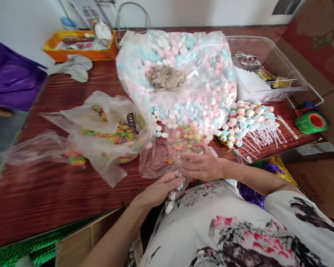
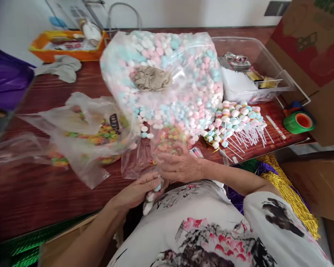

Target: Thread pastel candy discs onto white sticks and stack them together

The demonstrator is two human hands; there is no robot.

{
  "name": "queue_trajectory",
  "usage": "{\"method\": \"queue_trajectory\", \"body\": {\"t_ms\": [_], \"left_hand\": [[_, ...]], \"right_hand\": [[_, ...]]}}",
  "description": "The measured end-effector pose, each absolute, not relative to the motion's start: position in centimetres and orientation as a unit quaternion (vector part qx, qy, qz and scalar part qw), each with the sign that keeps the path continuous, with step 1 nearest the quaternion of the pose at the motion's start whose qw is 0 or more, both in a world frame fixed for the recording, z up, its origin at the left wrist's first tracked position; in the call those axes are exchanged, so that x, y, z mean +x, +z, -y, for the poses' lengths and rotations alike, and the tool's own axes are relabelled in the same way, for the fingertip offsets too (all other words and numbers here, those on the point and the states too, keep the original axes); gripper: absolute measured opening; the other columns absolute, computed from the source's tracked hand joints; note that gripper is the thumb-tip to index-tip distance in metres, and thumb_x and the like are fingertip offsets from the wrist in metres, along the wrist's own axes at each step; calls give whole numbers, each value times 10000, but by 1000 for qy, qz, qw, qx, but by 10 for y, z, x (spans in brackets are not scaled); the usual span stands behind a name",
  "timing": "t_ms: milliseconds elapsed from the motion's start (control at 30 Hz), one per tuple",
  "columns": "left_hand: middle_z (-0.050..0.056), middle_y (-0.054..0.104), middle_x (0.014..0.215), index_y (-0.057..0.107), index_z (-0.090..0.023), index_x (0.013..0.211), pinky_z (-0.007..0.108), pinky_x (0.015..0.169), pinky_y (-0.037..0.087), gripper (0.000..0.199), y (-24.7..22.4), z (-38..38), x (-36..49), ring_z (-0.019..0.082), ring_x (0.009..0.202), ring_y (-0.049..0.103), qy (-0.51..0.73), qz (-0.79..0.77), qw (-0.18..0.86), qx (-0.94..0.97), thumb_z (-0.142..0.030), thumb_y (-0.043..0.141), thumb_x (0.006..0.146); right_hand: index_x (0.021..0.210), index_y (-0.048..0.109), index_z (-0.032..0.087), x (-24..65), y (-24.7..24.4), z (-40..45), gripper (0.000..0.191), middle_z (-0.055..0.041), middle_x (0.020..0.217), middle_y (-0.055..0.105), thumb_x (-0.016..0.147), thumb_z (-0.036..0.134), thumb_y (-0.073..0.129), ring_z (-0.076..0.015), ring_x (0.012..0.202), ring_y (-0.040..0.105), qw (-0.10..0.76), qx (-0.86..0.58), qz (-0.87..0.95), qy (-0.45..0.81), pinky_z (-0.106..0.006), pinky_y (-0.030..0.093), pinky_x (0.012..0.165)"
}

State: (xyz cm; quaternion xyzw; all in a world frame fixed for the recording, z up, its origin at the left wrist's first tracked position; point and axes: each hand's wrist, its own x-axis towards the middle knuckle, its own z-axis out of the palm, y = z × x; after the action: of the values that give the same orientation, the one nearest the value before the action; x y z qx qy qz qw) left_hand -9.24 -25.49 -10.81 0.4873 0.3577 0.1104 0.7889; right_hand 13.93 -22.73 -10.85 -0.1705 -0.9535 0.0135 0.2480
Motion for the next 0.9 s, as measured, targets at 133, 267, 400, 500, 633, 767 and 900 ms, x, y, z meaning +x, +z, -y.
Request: {"method": "queue_trajectory", "body": {"t_ms": [133,267,400,500,633,767,900], "left_hand": [[17,552,712,552,-184,815,250,605,418,351,-100,257,-83,138,629,481,80,-361,592,717,-452,401,982],[94,645,849,631,-163,926,342,741,449,233,-99,262,-74,212,785,580,134,-375,167,902,-205,403,950],[95,681,891,646,-156,969,328,728,441,215,-99,266,-69,205,802,609,173,-348,102,916,-156,435,935],[46,658,814,626,-174,904,276,688,432,230,-99,271,-61,159,733,587,180,-377,243,875,-201,412,982],[37,646,766,609,-179,806,263,649,408,308,-111,268,-48,154,689,577,119,-407,296,856,-259,385,1001],[74,701,892,663,-171,940,290,708,433,296,-131,252,-48,196,792,619,84,-480,196,851,-264,386,983],[65,707,891,660,-176,892,297,734,444,352,-138,241,-57,203,816,633,78,-515,163,838,-307,352,999]], "right_hand": [[849,635,208,135,-118,242,139,-27,804,698,915,174,517,-220,946,589,215,-249,942,65,-404,362,855],[715,614,176,126,-124,255,213,-36,729,676,902,170,512,-172,733,522,214,-377,882,185,-330,372,725],[774,665,197,147,-116,262,252,-19,765,706,963,223,501,-160,745,544,281,-407,833,246,-306,404,736],[940,701,231,192,-109,268,117,-28,916,737,925,240,585,-200,913,571,326,-470,807,150,-362,389,815],[827,710,253,251,-112,272,170,-24,850,718,876,142,590,-234,934,522,210,-580,786,-50,-434,290,841],[784,688,246,275,-112,271,208,-25,823,694,864,108,555,-221,904,510,130,-546,822,-94,-430,271,828],[864,699,231,284,-98,289,163,-41,805,683,901,178,550,-188,785,533,160,-598,777,-114,-351,332,714]]}}
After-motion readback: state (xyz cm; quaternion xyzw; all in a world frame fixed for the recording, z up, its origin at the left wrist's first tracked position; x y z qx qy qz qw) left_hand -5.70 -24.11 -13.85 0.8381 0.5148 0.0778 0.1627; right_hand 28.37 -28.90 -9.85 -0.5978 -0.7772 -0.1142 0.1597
